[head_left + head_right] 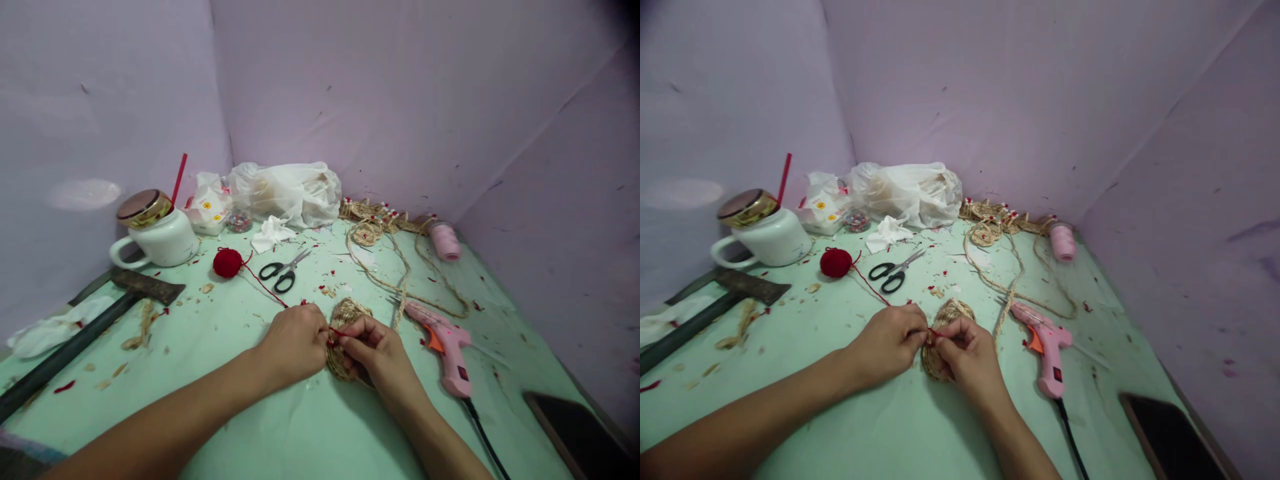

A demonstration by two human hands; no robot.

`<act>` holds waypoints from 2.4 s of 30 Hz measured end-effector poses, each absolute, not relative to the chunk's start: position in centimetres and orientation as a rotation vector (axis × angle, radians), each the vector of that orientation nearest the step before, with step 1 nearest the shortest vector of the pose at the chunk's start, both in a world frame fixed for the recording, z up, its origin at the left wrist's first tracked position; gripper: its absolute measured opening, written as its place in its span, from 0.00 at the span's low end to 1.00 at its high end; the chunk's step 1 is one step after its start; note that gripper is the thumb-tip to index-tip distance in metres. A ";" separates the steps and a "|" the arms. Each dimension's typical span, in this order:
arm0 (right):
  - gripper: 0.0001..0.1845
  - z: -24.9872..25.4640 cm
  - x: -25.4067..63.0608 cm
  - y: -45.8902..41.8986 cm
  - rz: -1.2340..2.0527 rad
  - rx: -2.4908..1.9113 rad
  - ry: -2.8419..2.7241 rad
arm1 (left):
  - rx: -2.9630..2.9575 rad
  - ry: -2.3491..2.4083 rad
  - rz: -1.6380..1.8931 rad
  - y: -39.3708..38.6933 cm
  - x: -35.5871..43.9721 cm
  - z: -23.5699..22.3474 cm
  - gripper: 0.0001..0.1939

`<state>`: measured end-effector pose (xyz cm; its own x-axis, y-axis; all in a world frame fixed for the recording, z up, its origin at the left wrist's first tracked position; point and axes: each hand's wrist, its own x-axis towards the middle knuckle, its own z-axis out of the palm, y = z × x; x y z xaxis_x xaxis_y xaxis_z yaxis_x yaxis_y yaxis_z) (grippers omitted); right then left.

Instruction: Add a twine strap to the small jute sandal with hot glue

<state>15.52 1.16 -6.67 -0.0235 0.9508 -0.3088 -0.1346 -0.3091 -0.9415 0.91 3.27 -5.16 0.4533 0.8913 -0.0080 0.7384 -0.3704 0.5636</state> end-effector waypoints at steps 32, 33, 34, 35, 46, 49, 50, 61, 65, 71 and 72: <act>0.07 -7.0 15.5 1.2 1.552 -1.306 -1.121 | 2.414 1.116 0.610 2.4 0.9 -5.9 0.06; 0.07 -7.0 15.5 1.3 1.557 -1.309 -1.129 | 2.414 1.102 0.619 2.4 0.9 -6.0 0.06; 0.06 -7.1 15.5 1.3 1.556 -1.310 -1.150 | 2.418 1.088 0.623 2.4 0.9 -6.1 0.06; 0.06 -7.2 15.5 1.3 1.547 -1.305 -1.171 | 2.422 1.082 0.625 2.5 1.0 -6.1 0.06; 0.11 -7.1 15.3 1.4 1.522 -1.348 -1.083 | 1.980 1.235 0.686 4.2 0.4 -5.2 0.06; 0.13 -7.1 15.3 1.4 1.489 -1.332 -1.059 | 1.928 1.272 0.666 4.7 0.0 -5.2 0.04; 0.13 -7.1 15.3 1.3 1.484 -1.321 -1.069 | 1.930 1.268 0.658 4.8 -0.1 -5.2 0.04; 0.11 -7.3 15.3 1.2 1.482 -1.354 -1.106 | 2.177 1.140 0.487 4.0 0.0 -4.7 0.08; 0.09 -7.7 15.5 1.2 1.450 -1.348 -1.170 | 2.192 1.174 0.461 4.0 0.2 -4.9 0.08; 0.08 -7.6 15.5 1.3 1.422 -1.397 -1.266 | 2.166 1.199 0.497 3.8 0.5 -5.4 0.08; 0.08 -7.6 15.5 1.2 1.414 -1.393 -1.280 | 2.157 1.194 0.490 3.8 0.5 -5.4 0.08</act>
